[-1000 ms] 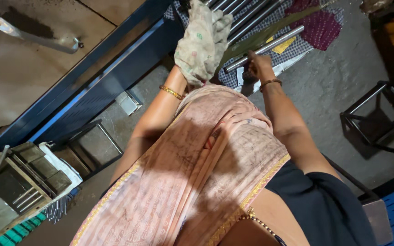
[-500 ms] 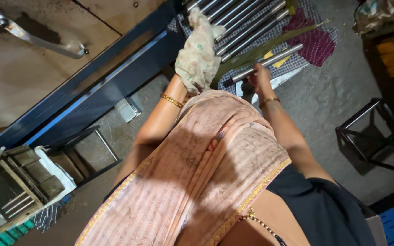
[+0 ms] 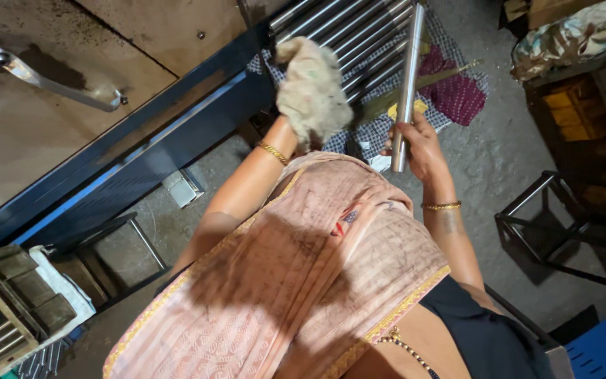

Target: The person removes cylindrical metal rods from a machine, wipes each rod with a cloth, and places them on a nearby rack. The person then picks up another rod, wipes it, and inspects it by holding it up to the light.

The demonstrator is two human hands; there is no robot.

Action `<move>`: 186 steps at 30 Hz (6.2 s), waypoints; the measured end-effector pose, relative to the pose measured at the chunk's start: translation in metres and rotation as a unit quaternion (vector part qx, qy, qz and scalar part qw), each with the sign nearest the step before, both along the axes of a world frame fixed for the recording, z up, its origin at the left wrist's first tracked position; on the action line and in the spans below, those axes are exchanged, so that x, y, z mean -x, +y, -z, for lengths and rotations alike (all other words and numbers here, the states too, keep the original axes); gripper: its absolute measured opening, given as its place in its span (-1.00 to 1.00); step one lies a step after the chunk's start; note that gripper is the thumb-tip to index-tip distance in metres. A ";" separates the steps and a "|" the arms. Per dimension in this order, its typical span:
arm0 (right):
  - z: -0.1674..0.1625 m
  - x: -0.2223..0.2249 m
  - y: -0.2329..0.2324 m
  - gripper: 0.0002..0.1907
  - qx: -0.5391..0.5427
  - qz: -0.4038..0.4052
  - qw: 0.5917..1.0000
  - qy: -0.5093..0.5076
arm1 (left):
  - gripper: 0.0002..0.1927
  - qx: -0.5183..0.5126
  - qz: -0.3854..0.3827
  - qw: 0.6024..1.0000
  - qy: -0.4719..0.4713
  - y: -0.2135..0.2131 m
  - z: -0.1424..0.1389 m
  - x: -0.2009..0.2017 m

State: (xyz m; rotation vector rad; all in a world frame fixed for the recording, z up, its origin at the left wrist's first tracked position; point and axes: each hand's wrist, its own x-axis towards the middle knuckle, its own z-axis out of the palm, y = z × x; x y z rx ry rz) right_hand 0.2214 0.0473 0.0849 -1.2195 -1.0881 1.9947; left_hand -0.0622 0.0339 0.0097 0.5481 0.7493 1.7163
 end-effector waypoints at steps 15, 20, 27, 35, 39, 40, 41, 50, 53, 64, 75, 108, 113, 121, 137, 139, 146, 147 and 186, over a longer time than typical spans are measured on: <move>-0.039 0.090 -0.013 -0.16 -0.466 -0.385 0.739 -0.299 | -0.64 0.087 -0.240 0.967 0.018 0.020 -0.013 0.017; -0.071 0.082 -0.024 -0.15 -0.416 -0.425 0.745 -0.303 | -0.65 0.105 -0.251 0.962 0.010 0.013 -0.016 0.043; -0.092 0.046 -0.025 -0.14 -0.330 -0.405 0.804 -0.285 | -0.66 0.114 -0.240 0.964 0.021 0.021 -0.002 0.065; -0.090 -0.001 -0.025 -0.12 -0.231 -0.245 0.939 -0.075 | -0.67 0.041 -0.123 0.991 0.041 0.006 -0.007 0.063; -0.075 0.015 -0.018 -0.11 -0.237 -0.204 0.948 -0.065 | -0.68 -0.040 -0.077 0.992 0.088 0.019 -0.035 0.007; -0.071 0.018 -0.016 -0.11 -0.238 -0.198 0.949 -0.057 | -0.68 -0.044 -0.078 0.991 0.098 0.023 -0.040 -0.004; -0.067 0.019 -0.015 -0.16 -0.227 -0.197 0.953 -0.028 | -0.68 -0.046 -0.085 0.990 0.106 0.026 -0.044 -0.012; -0.040 0.042 -0.017 -0.15 -0.097 0.045 0.963 0.247 | -0.69 -0.006 -0.070 0.990 0.122 0.048 -0.029 -0.024; -0.069 0.048 -0.005 -0.04 -0.130 0.104 0.940 0.298 | -0.70 0.014 -0.083 0.990 0.115 0.042 -0.023 -0.054; -0.124 0.072 -0.015 0.04 -0.184 -0.055 0.940 0.284 | -0.71 -0.051 0.126 0.953 0.272 0.004 -0.033 -0.099; -0.066 0.027 -0.013 -0.10 -0.129 -0.148 0.969 0.146 | -0.66 -0.169 0.171 0.789 0.565 -0.041 -0.086 -0.001; -0.032 -0.003 0.035 -0.19 -0.068 -0.393 0.911 0.106 | -0.60 -0.224 0.004 0.954 -0.198 -0.078 -0.230 0.047; -0.053 -0.031 0.038 -0.34 -0.094 -0.175 0.977 0.083 | -0.61 -0.278 -0.173 0.939 -0.104 -0.085 -0.244 0.100; -0.077 0.098 -0.019 -0.27 -0.761 -0.038 0.582 -0.284 | -0.68 -0.210 -0.229 0.944 -0.109 -0.078 -0.238 0.048; -0.048 0.087 0.043 -0.15 -0.077 -0.610 0.771 0.167 | -0.64 -0.371 0.119 0.921 0.014 -0.103 -0.288 0.032; -0.043 0.089 0.026 -0.38 -0.132 -0.560 0.809 0.119 | -0.66 -0.305 0.046 0.951 0.010 -0.104 -0.280 0.032; -0.038 0.102 -0.014 -0.52 -0.623 -0.135 0.702 -0.316 | -0.71 -0.152 -0.230 0.957 -0.093 -0.077 -0.240 0.045; -0.036 0.104 -0.010 -0.56 -0.624 -0.135 0.704 -0.311 | -0.73 -0.147 -0.227 0.959 -0.087 -0.075 -0.236 0.046; 0.106 0.030 0.085 -0.68 -0.162 0.021 0.917 -0.363 | -0.68 -0.199 -0.239 0.947 -0.080 -0.149 -0.209 0.093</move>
